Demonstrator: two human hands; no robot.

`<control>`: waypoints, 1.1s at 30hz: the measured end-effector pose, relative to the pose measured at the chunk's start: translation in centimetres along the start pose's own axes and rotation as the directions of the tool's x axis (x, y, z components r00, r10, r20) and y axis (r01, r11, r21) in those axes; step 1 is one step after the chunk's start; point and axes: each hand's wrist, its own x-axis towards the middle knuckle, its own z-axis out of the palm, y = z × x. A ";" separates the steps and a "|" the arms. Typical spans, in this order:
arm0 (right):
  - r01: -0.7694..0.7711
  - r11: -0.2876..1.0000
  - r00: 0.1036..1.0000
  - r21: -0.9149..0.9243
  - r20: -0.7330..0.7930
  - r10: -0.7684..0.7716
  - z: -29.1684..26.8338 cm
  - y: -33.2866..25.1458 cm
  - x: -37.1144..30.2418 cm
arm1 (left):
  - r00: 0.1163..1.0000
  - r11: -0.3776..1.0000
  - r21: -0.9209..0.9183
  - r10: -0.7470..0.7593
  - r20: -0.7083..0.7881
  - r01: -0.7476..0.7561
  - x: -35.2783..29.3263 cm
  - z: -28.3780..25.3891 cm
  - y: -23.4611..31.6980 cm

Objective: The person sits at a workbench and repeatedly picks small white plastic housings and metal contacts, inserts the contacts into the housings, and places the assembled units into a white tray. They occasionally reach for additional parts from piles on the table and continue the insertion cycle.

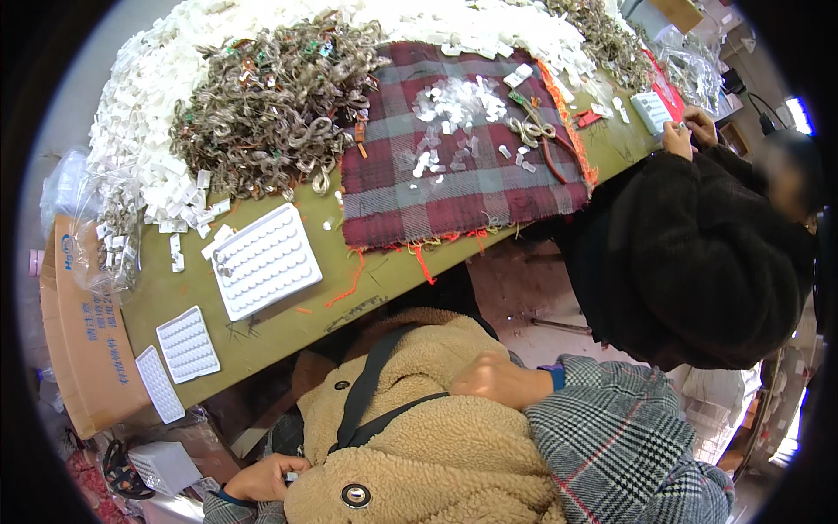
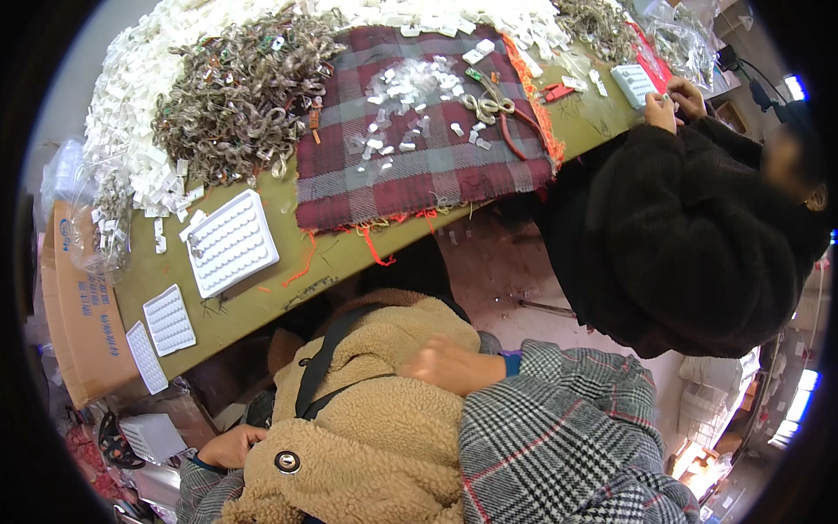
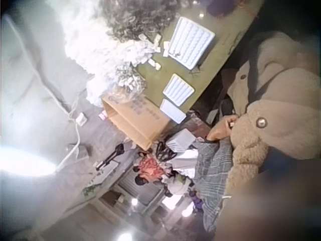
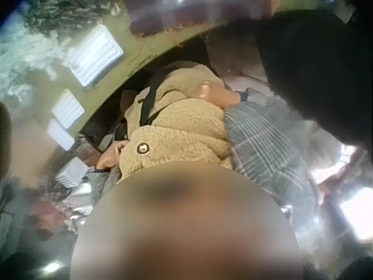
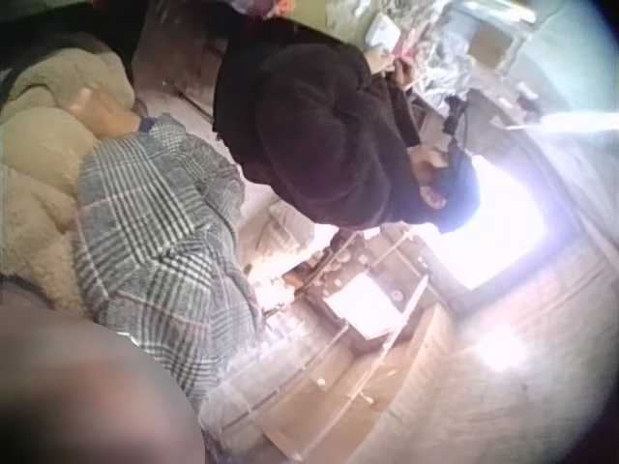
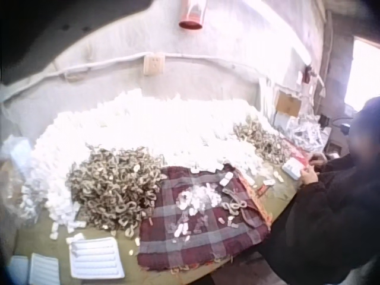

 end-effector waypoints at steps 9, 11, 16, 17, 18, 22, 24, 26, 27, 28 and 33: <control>-0.457 0.726 0.799 0.514 0.596 0.081 -3.9 3.1 3.7 | 0.998 0.872 0.486 0.036 0.059 -0.060 1.3 -3.0 5.0; -0.722 0.397 0.680 0.566 0.686 0.260 -4.5 4.4 4.3 | 0.980 0.837 0.511 0.183 0.078 -0.196 2.4 -3.5 7.0; -0.483 0.571 0.872 0.664 0.422 0.247 -2.4 4.9 5.1 | 0.965 0.676 0.691 0.213 0.151 -0.257 5.3 -3.4 9.6; -0.484 0.588 0.874 0.648 0.395 0.283 -2.0 4.8 5.2 | 0.969 0.710 0.659 0.201 0.144 -0.246 5.2 -3.4 9.6; -0.468 0.604 0.883 0.645 0.363 0.297 -1.8 4.7 5.2 | 0.971 0.742 0.627 0.194 0.140 -0.238 5.1 -3.4 9.6; -0.467 0.637 0.884 0.613 0.319 0.341 -1.7 4.1 5.8 | 0.965 0.815 0.537 0.261 0.000 -0.220 2.6 -3.6 9.5; -0.439 0.721 0.896 0.536 0.316 0.311 -1.9 3.7 6.7 | 0.949 0.793 0.570 0.307 -0.071 -0.214 1.7 -3.6 9.8; -0.383 0.829 0.909 0.409 0.329 0.257 -2.2 3.3 7.9 | 0.920 0.742 0.623 0.382 -0.089 -0.248 2.7 -2.6 10.2; -0.332 0.878 0.921 0.345 0.318 0.224 -2.4 3.1 8.4 | 0.897 0.712 0.645 0.433 -0.092 -0.278 3.5 -2.1 10.4; -0.299 0.913 0.922 0.279 0.330 0.201 -2.6 2.7 9.0 | 0.907 0.697 0.675 0.410 -0.096 -0.243 4.2 -1.7 10.6; -0.134 0.991 0.954 0.025 0.274 0.122 -2.3 0.0 11.5 | 0.922 0.693 0.678 0.383 -0.058 -0.246 3.3 -1.3 10.8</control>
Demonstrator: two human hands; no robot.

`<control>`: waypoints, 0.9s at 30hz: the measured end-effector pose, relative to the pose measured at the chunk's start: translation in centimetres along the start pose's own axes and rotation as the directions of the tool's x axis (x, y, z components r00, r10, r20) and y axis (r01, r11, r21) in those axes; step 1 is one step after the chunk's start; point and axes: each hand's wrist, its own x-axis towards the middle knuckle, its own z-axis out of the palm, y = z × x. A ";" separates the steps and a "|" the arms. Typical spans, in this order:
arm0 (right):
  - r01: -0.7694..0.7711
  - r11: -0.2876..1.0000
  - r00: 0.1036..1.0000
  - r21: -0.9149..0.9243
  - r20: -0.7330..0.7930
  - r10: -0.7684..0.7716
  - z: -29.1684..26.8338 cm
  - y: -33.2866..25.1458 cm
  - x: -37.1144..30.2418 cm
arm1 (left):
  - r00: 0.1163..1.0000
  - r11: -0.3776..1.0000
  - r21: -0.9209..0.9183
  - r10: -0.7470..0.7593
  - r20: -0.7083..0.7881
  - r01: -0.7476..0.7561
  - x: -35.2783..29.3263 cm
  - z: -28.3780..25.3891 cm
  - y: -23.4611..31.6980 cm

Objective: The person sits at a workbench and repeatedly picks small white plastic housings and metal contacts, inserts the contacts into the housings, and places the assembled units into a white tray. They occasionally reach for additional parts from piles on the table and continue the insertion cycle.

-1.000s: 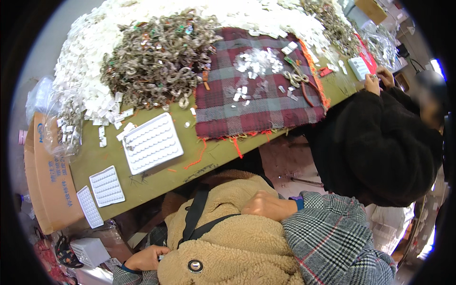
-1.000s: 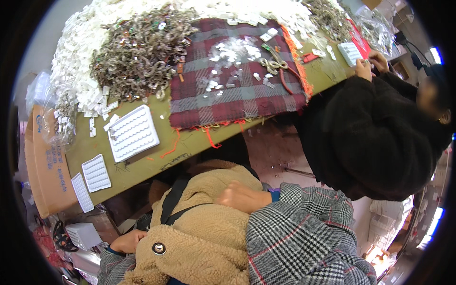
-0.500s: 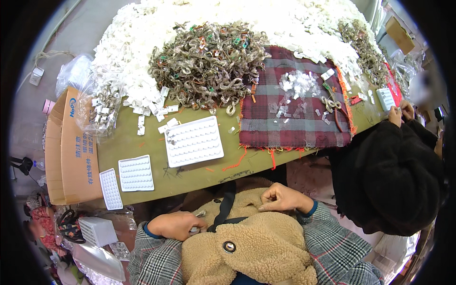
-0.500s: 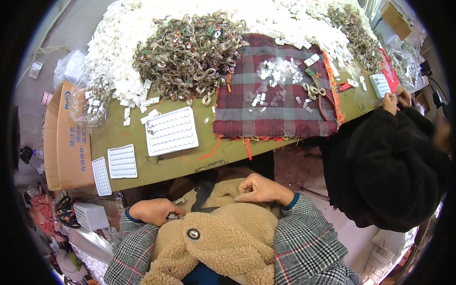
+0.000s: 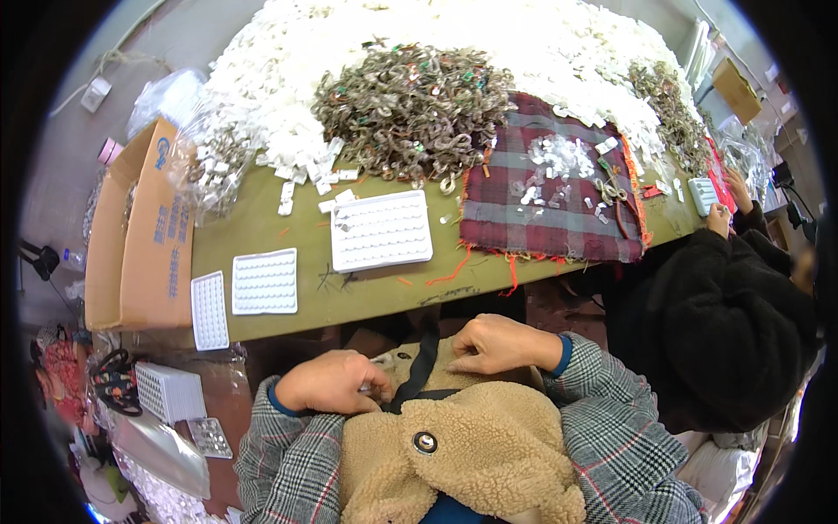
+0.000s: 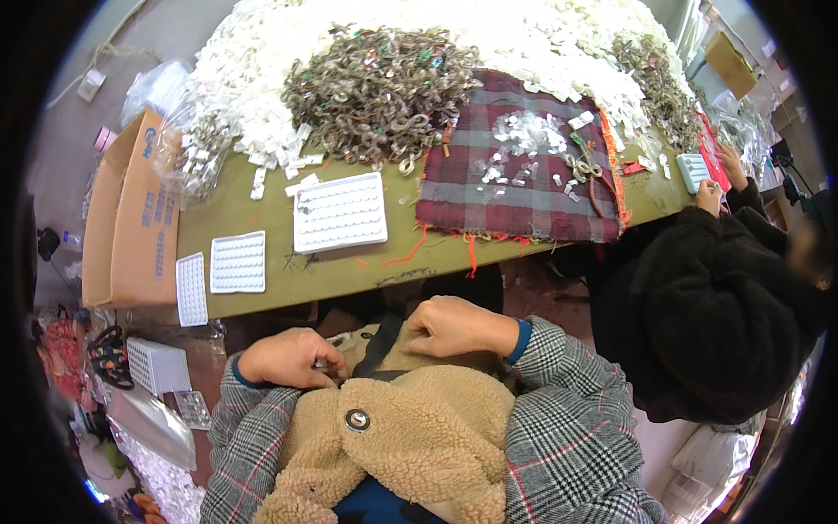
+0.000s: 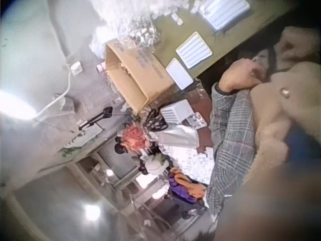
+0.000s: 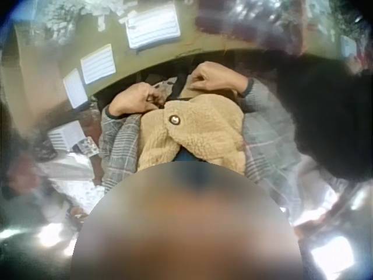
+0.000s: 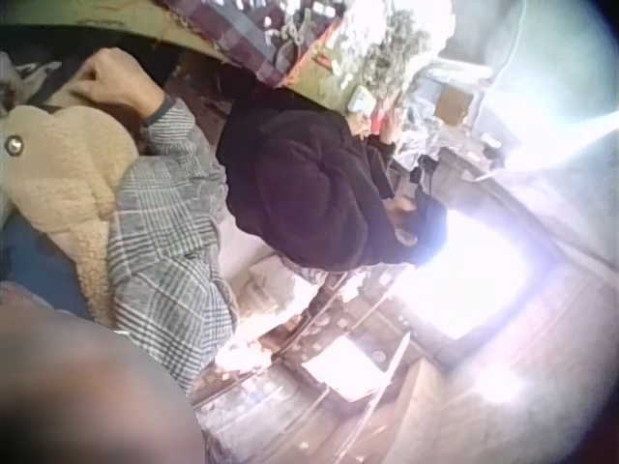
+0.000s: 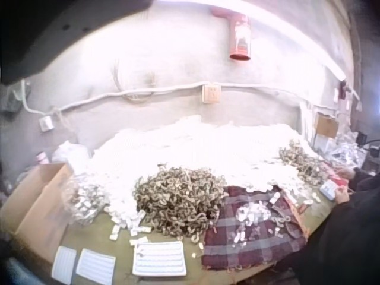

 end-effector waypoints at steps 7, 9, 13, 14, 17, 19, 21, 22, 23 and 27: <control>-0.149 0.952 0.954 0.269 -0.215 0.210 3.3 -2.6 1.3 | 0.920 0.275 -0.878 0.132 -0.369 -0.391 -0.9 0.6 0.7; -0.185 0.943 0.950 0.276 -0.195 0.243 3.3 -3.0 0.9 | 0.894 0.007 -0.899 0.108 -0.435 -0.438 0.0 0.7 0.2; -0.272 0.933 0.935 0.234 -0.166 0.314 1.9 -3.6 -3.0 | 0.882 0.813 -0.510 0.009 -0.472 -0.282 -0.2 2.4 -0.1; -0.289 0.922 0.941 0.259 -0.102 0.323 1.4 -4.0 -5.4 | 0.930 0.859 -0.469 0.020 -0.368 -0.204 0.0 2.7 -0.1; -0.354 0.865 0.931 0.357 0.050 0.360 2.6 -4.7 -10.4 | 0.974 0.943 -0.303 0.074 -0.215 -0.138 0.9 3.3 0.0; -0.405 0.802 0.907 0.438 0.082 0.414 3.7 -5.0 -13.1 | 0.983 0.963 -0.244 0.078 -0.169 -0.119 1.0 3.1 0.0; -0.443 0.761 0.884 0.475 0.087 0.460 4.2 -5.2 -15.0 | 0.983 0.972 -0.180 0.126 -0.133 -0.149 1.0 2.5 -0.2; -0.448 0.740 0.877 0.501 0.085 0.473 4.4 -5.3 -15.6 | 0.984 0.973 -0.187 0.112 -0.141 -0.137 0.9 2.2 -0.3; -0.413 0.809 0.896 0.418 0.026 0.443 4.6 -5.3 -15.9 | 0.987 0.975 -0.195 0.080 -0.136 -0.106 0.8 2.1 -0.5; -0.415 0.889 0.883 0.196 -0.147 0.445 5.6 -4.8 -15.7 | 0.977 0.983 -0.184 -0.025 -0.211 -0.014 0.7 2.1 -1.0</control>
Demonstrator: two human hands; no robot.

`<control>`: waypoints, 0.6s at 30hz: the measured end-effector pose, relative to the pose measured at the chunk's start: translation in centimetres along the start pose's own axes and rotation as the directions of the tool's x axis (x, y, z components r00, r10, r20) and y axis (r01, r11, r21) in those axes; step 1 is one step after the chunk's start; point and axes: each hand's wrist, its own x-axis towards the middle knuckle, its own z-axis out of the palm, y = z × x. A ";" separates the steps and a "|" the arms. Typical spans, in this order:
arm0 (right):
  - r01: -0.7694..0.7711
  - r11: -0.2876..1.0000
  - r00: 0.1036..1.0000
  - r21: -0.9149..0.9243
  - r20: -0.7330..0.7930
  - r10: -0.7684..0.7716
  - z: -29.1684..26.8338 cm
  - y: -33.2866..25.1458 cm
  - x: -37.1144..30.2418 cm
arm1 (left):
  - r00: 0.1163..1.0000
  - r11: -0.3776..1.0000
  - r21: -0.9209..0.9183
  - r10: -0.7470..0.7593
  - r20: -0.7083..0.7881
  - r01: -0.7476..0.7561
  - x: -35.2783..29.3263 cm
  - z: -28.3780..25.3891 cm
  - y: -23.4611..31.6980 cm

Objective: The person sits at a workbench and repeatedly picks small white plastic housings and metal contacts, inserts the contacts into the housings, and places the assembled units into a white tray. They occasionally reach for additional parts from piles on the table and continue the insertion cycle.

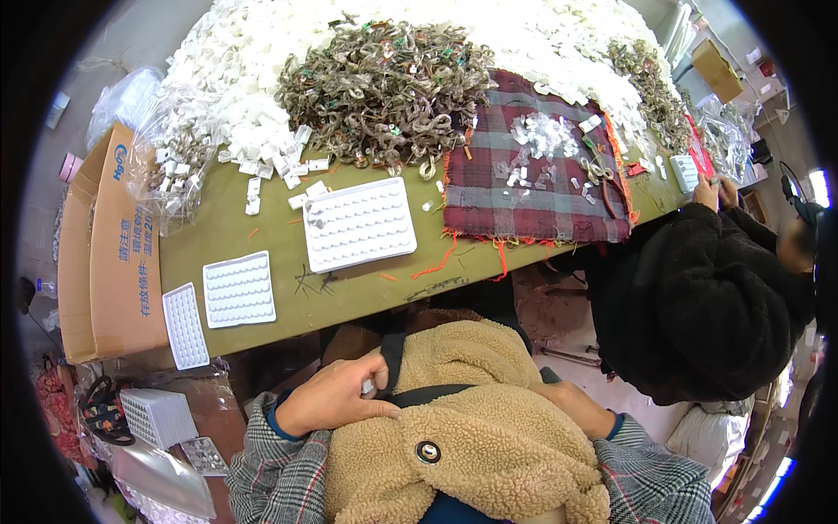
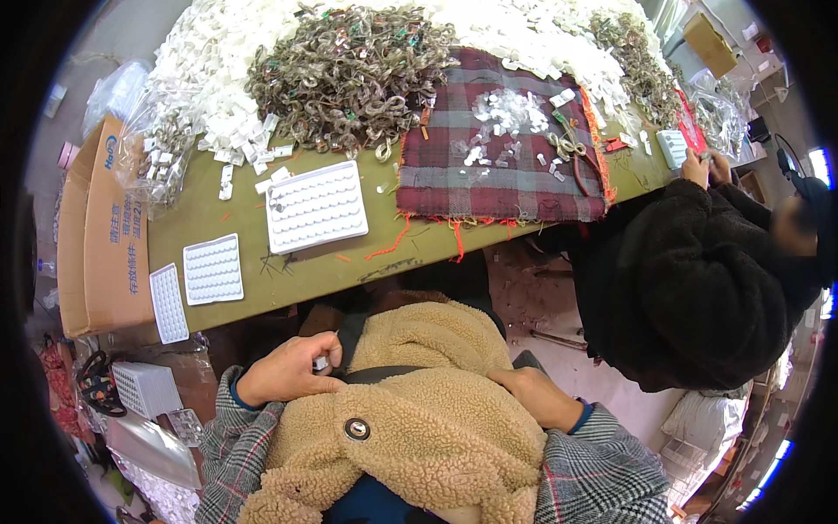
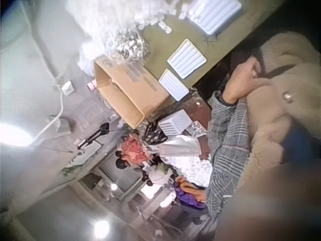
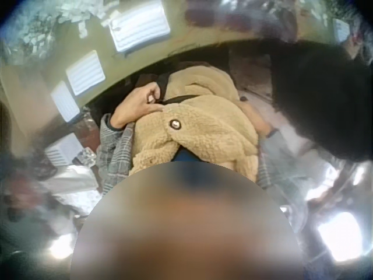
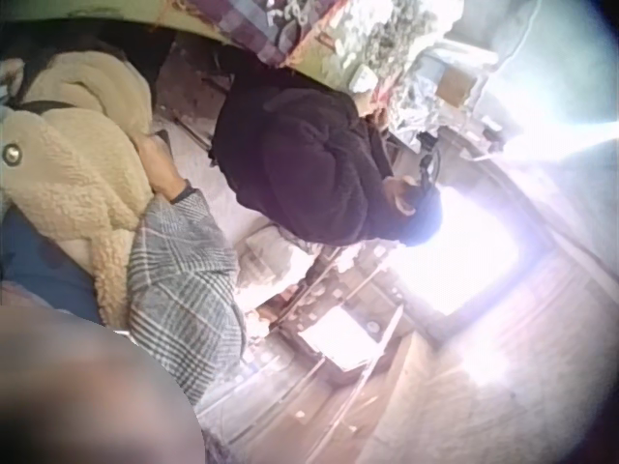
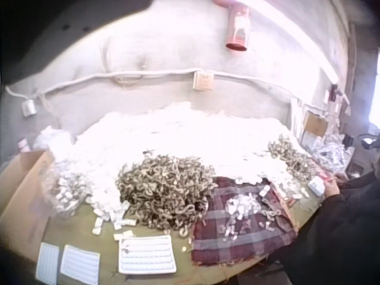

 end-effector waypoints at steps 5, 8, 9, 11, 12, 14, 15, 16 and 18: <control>0.312 0.931 0.913 -0.190 -0.210 -0.349 1.5 2.2 2.2 | 0.992 0.988 0.121 -0.086 -0.097 0.097 -1.1 0.4 -0.6; 0.394 0.890 0.855 -0.228 -0.265 -0.446 1.4 3.1 3.9 | 0.999 0.999 -0.004 -0.049 -0.020 0.049 -1.0 0.1 -1.1; 0.435 0.873 0.839 -0.221 -0.254 -0.482 1.2 3.2 4.4 | 0.998 0.998 -0.032 -0.055 0.012 0.055 -0.9 -0.2 -1.3; 0.487 0.850 0.829 -0.202 -0.200 -0.522 0.5 3.0 5.3 | 0.992 0.989 -0.106 -0.092 0.081 0.100 -1.0 -0.6 -1.6; 0.489 0.842 0.836 -0.229 -0.153 -0.527 0.2 2.9 5.8 | 0.987 0.982 -0.142 -0.107 0.119 0.123 -1.2 -0.8 -1.8; 0.495 0.823 0.851 -0.280 -0.037 -0.524 -0.4 2.6 6.7 | 0.986 0.983 -0.128 -0.115 0.123 0.130 -1.7 -1.1 -2.0; 0.506 0.811 0.849 -0.293 0.001 -0.529 -0.7 2.5 7.3 | 0.990 0.986 -0.127 -0.090 0.110 0.104 -2.1 -1.2 -2.2; 0.524 0.807 0.844 -0.271 0.037 -0.535 -0.9 2.4 7.8 | 0.986 0.987 -0.104 -0.105 0.132 0.119 -2.4 -1.5 -2.4; 0.548 0.814 0.836 -0.192 0.102 -0.539 -1.3 2.0 8.9 | 0.976 0.974 -0.134 -0.161 0.144 0.180 -2.2 -1.7 -2.8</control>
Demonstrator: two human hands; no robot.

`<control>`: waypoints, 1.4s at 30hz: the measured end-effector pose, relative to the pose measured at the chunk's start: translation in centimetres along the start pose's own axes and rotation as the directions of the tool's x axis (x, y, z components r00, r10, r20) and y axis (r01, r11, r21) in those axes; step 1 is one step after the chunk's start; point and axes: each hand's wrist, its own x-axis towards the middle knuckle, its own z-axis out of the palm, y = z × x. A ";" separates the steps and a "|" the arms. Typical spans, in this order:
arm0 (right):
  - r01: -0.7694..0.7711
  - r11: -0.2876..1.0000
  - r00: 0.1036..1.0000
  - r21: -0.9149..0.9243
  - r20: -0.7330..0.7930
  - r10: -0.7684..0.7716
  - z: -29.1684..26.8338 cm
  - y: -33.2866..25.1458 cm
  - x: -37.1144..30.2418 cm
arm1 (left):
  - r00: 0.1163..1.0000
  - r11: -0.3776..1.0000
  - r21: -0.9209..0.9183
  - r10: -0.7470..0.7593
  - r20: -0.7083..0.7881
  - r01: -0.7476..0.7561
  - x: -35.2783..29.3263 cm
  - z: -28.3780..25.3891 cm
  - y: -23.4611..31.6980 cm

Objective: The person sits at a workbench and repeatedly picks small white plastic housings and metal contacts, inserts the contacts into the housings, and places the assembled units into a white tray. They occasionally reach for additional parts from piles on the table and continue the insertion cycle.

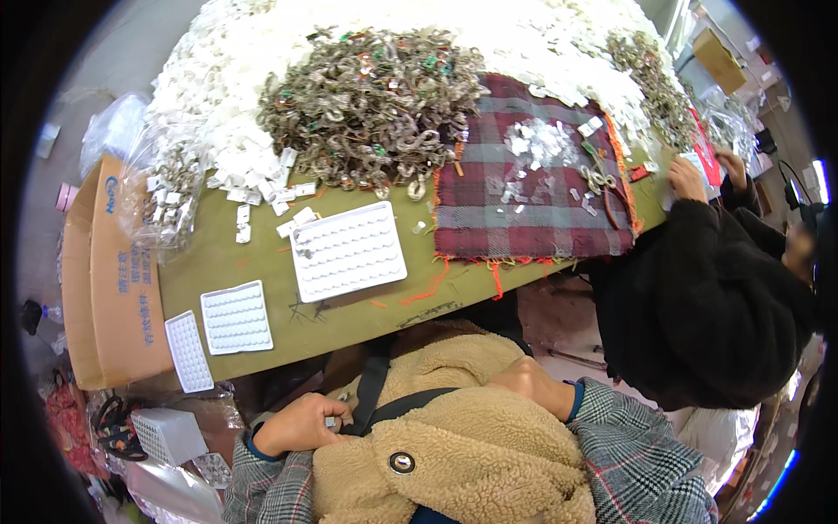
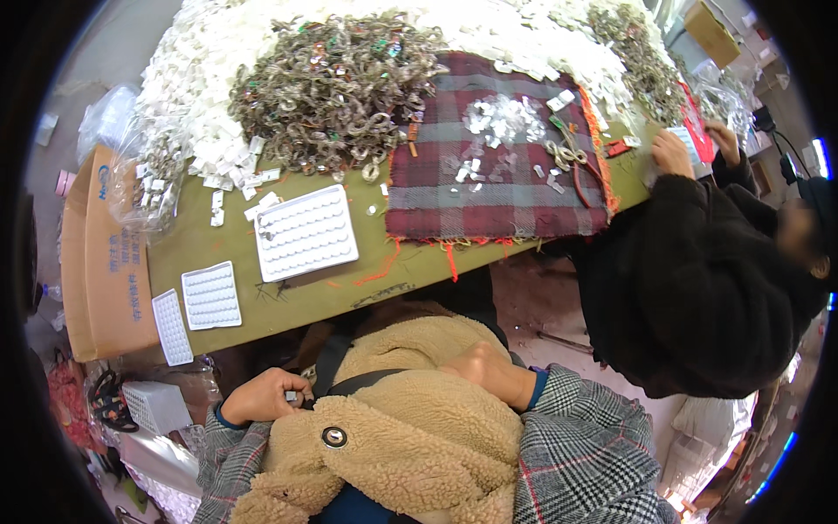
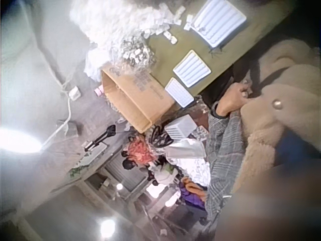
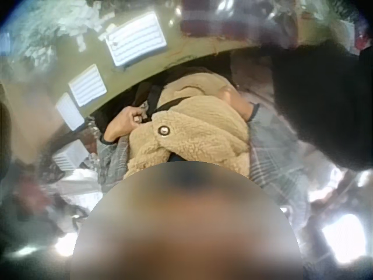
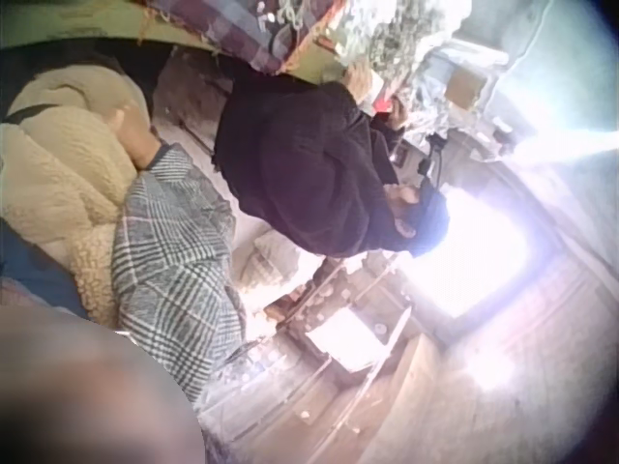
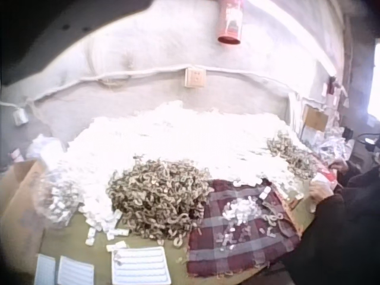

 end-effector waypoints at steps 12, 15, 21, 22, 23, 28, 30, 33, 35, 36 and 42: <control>-0.088 0.894 0.977 0.438 -0.136 0.163 -5.1 -4.1 9.4 | 0.913 -0.008 -0.946 0.260 -0.314 -0.323 4.1 1.2 2.9; -0.015 0.934 0.976 0.357 -0.196 0.090 -3.8 -6.1 11.9 | 0.940 -0.043 -0.962 0.207 -0.272 -0.269 4.0 1.8 3.1; 0.018 0.992 0.992 0.124 -0.123 -0.003 -5.1 -6.9 14.0 | 0.874 0.083 -0.880 0.189 -0.447 -0.468 0.9 0.3 3.4; -0.004 0.992 0.990 0.129 -0.142 0.023 -5.7 -6.8 14.4 | 0.853 0.097 -0.855 0.184 -0.488 -0.510 0.3 -0.1 3.4; -0.044 0.994 0.985 0.098 -0.162 0.059 -6.3 -6.6 14.8 | 0.831 0.113 -0.828 0.180 -0.527 -0.550 -0.1 -0.6 3.4; -0.121 0.987 0.969 0.110 -0.203 0.141 -8.8 -6.7 17.7 | 0.841 -0.027 -0.888 0.308 -0.445 -0.459 1.4 -0.2 2.9; -0.190 0.977 0.966 0.096 -0.161 0.204 -10.1 -6.7 19.6 | 0.833 -0.022 -0.899 0.367 -0.415 -0.438 2.8 -0.1 2.3; -0.113 0.993 0.990 -0.028 -0.090 0.111 -12.1 -6.1 24.3 | 0.786 -0.030 -0.892 0.460 -0.413 -0.451 3.8 -0.9 1.2; -0.023 0.997 0.992 -0.077 -0.124 0.014 -12.6 -5.5 28.1 | 0.774 -0.016 -0.887 0.480 -0.412 -0.462 3.9 -1.3 0.6; -0.075 0.984 0.991 -0.161 -0.120 0.056 -12.7 -5.1 30.0 | 0.760 -0.006 -0.881 0.502 -0.412 -0.474 3.8 -1.5 0.4; -0.206 0.758 0.975 -0.619 -0.068 0.209 -9.3 -3.1 36.3 | 0.780 0.002 -0.894 0.489 -0.390 -0.449 3.1 -2.4 -0.8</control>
